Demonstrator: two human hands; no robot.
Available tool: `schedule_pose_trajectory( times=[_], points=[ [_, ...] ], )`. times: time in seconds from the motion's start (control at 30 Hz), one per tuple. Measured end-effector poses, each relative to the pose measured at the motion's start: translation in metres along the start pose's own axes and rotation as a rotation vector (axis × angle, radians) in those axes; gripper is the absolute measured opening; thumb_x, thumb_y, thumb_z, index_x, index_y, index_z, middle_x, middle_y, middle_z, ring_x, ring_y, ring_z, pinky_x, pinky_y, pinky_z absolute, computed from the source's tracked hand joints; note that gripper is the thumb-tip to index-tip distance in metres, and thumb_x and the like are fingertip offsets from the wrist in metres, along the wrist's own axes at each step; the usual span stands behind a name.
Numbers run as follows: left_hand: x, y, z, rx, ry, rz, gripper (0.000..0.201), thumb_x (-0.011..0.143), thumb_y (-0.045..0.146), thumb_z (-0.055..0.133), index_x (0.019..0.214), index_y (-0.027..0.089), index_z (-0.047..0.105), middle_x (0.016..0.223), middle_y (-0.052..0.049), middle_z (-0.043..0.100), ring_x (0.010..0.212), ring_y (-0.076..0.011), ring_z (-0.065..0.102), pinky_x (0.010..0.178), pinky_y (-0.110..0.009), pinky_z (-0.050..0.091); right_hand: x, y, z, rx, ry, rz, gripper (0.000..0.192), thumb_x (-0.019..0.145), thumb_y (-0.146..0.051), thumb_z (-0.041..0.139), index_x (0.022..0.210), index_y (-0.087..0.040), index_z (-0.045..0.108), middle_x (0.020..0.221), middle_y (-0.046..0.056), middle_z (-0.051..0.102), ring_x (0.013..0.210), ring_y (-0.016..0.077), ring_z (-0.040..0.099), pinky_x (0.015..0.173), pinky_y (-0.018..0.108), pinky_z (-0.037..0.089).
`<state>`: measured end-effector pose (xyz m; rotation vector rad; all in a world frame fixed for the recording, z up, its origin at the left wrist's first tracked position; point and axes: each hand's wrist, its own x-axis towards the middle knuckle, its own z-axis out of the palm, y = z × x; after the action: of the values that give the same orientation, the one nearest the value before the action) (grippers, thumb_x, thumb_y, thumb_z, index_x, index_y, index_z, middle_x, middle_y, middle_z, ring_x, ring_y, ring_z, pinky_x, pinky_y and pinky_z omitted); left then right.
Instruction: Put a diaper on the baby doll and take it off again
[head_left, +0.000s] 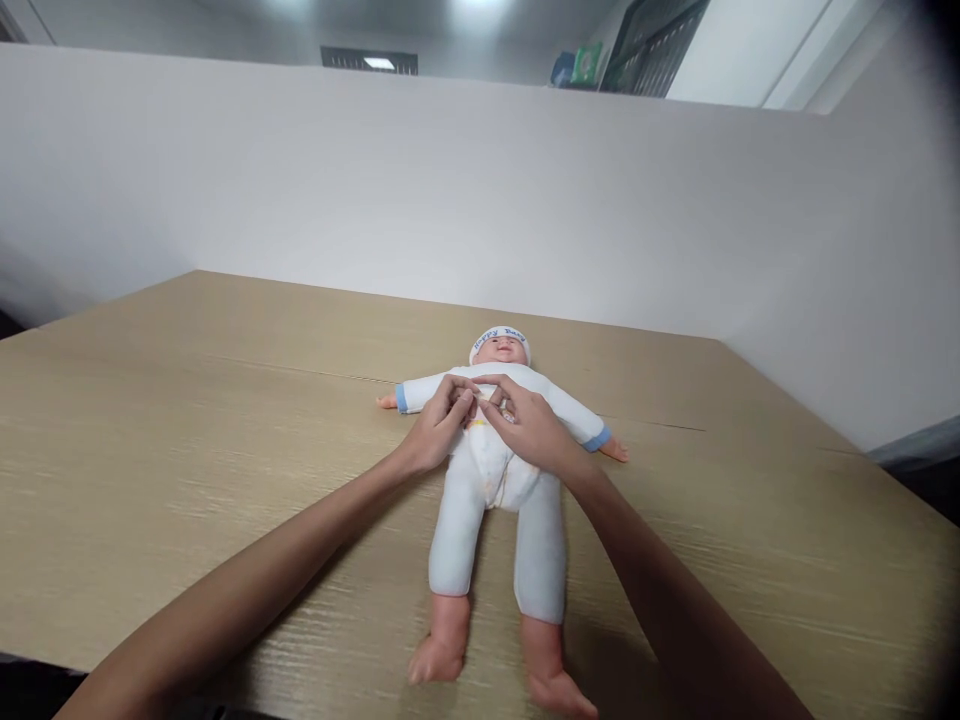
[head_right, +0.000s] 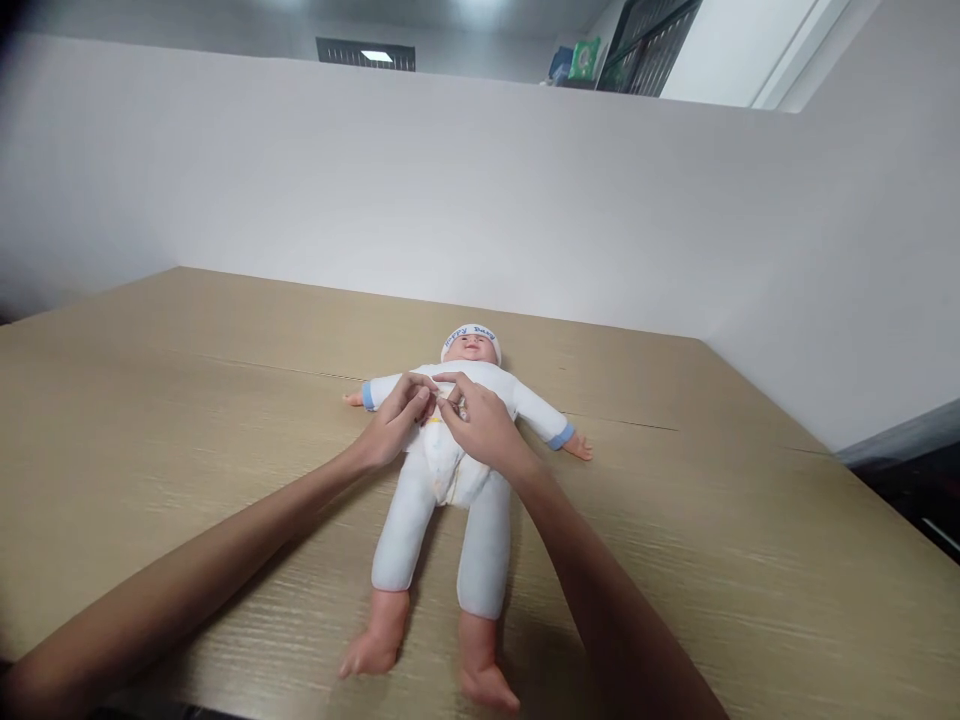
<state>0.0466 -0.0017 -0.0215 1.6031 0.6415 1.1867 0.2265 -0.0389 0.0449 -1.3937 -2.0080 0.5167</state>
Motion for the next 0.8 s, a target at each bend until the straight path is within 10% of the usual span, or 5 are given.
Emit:
schedule_pose_trajectory(
  times=[0.23,0.43,0.67,0.8],
  points=[
    [0.001,-0.020,-0.003,0.080,0.122,-0.092,0.037,0.100,0.047,0.070,0.121,0.023,0.052,0.106,-0.001,0.053,0.079,-0.0129,0.051,0.071,-0.026,0.042,0.005,0.015,0.004,-0.030,0.041,-0.051,0.035,0.102,-0.022,0.056,0.136,-0.020,0.065,0.089,0.000,0.064,0.080,0.0202,0.060,0.079,0.033,0.047],
    [-0.027,0.016,0.002,0.275,0.239,0.044,0.021,0.105,0.040,0.063,0.112,0.022,0.056,0.103,-0.002,0.058,0.082,-0.0156,0.052,0.078,-0.030,0.044,-0.026,-0.010,0.007,-0.201,0.342,-0.263,0.026,0.103,-0.011,0.049,0.116,-0.021,0.069,0.111,0.010,0.066,0.104,0.0290,0.062,0.096,0.044,0.049],
    [-0.091,0.058,-0.004,0.679,-0.512,0.218,0.024,0.111,0.041,0.053,0.101,0.023,0.065,0.098,-0.003,0.071,0.098,-0.0233,0.056,0.093,-0.039,0.039,-0.131,-0.018,0.006,0.025,-0.002,-0.156,0.007,0.102,-0.020,0.067,0.105,-0.025,0.064,0.099,0.001,0.070,0.088,0.0202,0.068,0.081,0.032,0.053],
    [-0.091,0.052,-0.002,0.731,-0.402,0.057,0.026,0.107,0.048,0.060,0.102,0.023,0.065,0.095,-0.003,0.072,0.098,-0.0247,0.059,0.093,-0.039,0.040,-0.143,0.003,0.008,-0.085,0.047,-0.054,0.009,0.101,-0.020,0.066,0.094,-0.024,0.063,0.087,0.000,0.069,0.080,0.0202,0.066,0.076,0.032,0.049]
  ],
)
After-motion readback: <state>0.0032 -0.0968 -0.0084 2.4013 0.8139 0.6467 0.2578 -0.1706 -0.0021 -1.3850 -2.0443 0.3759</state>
